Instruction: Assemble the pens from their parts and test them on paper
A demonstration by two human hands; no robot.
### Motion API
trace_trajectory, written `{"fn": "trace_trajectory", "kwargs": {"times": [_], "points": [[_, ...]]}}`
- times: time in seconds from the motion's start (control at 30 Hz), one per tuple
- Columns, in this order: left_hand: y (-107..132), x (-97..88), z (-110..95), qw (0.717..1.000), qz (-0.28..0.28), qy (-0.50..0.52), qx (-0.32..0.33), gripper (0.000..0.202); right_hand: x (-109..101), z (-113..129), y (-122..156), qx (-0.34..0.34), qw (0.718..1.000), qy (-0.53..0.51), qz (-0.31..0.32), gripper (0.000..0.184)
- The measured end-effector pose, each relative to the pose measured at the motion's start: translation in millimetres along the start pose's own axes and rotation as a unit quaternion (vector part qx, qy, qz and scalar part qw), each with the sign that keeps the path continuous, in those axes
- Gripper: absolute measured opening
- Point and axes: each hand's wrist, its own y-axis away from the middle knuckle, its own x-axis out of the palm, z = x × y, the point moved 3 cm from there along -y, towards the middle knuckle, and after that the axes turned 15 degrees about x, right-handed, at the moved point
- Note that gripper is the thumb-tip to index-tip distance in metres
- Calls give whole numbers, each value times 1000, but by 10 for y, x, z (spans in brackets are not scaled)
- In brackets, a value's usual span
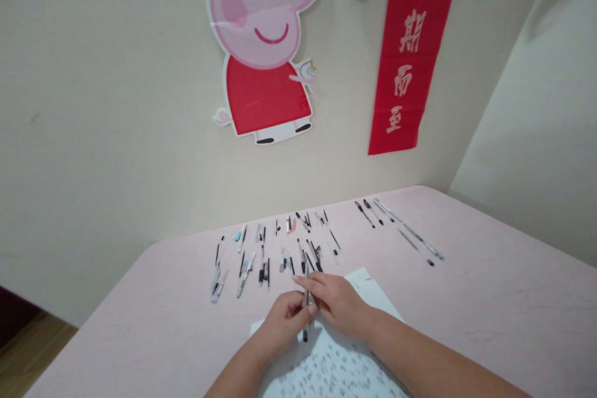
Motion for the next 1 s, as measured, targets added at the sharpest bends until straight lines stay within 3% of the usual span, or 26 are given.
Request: {"fn": "trace_trajectory", "kwargs": {"times": [0.13, 0.33, 0.47, 0.6, 0.67, 0.8, 0.9, 1.0], "points": [[9, 14, 35, 999, 21, -20, 18, 50, 15, -43, -5, 25, 999, -25, -19, 49], [16, -18, 20, 998, 24, -53, 26, 55, -59, -151, 9, 122, 983, -120, -70, 22], [11, -13, 35, 997, 19, -65, 23, 49, -85, -229, 57, 211, 940, -259, -63, 36], [13, 5, 73, 994, 27, -97, 29, 40, -3, -330, 147, 262, 909, -322, -11, 51], [14, 8, 70, 992, 31, -118, 30, 33, 22, -369, 200, 272, 909, -316, 11, 46], [10, 19, -28, 981, 59, -173, 59, 17, -18, -418, 278, 292, 928, -230, -2, 17], [16, 59, -130, 967, 114, -204, 104, 23, -40, -428, 293, 297, 934, -195, -12, 2], [30, 94, -173, 950, 152, -243, 123, 30, -33, -414, 285, 287, 942, -173, -9, 4]]}}
